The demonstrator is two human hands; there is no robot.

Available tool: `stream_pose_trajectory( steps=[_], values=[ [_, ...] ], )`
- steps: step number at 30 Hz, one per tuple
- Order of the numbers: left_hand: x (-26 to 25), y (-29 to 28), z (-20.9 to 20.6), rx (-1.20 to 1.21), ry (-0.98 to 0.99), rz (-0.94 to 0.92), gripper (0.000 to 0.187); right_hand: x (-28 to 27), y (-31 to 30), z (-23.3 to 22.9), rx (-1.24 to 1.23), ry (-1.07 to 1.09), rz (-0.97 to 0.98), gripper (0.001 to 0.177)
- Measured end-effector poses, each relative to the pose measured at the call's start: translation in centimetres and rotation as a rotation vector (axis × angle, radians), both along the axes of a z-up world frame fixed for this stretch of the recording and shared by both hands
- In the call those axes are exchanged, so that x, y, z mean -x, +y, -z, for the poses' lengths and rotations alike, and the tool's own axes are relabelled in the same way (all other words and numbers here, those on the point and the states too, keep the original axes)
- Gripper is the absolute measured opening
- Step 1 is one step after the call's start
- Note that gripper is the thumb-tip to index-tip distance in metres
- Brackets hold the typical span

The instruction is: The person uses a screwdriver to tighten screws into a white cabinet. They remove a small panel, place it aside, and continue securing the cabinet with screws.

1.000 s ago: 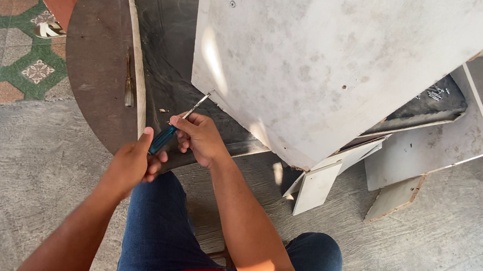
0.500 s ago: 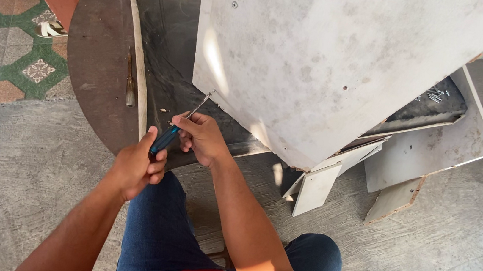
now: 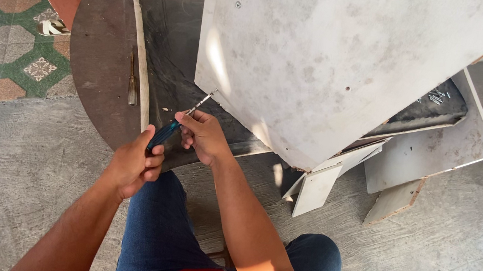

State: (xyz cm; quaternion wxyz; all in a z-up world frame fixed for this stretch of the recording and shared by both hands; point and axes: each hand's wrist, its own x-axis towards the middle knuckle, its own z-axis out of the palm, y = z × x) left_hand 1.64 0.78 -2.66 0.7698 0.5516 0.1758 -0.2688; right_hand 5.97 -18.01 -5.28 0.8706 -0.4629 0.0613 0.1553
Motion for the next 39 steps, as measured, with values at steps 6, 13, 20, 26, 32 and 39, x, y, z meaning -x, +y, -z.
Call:
stream_pose_trajectory(
  steps=[6, 13, 20, 26, 32, 39],
  values=[
    [2.1, 0.1, -2.2, -1.232, -0.912, 0.218, 0.052, -0.1, 0.2, 0.6, -0.018, 0.015, 0.028, 0.022],
    [0.9, -0.6, -1.8, -0.655, -0.314, 0.129, 0.056, -0.4, -0.1, 0.3, -0.098, 0.019, 0.014, 0.019],
    [0.3, -0.2, -1.9, -0.348, -0.067, 0.112, 0.065, 0.2, -0.2, -0.1, 0.018, -0.040, -0.036, 0.017],
    [1.8, -1.1, -3.0, -1.253, -0.782, 0.218, 0.057, 0.0, -0.1, 0.8, -0.017, -0.070, -0.026, 0.020],
    [0.3, -0.8, -1.8, -0.623, -0.337, 0.173, 0.056, -0.3, -0.2, 0.9, -0.062, 0.024, 0.007, 0.020],
    [-0.5, 1.3, -1.0, -0.189, -0.127, 0.197, 0.057, -0.8, -0.4, 1.2, -0.213, 0.033, 0.148, 0.046]
  ],
)
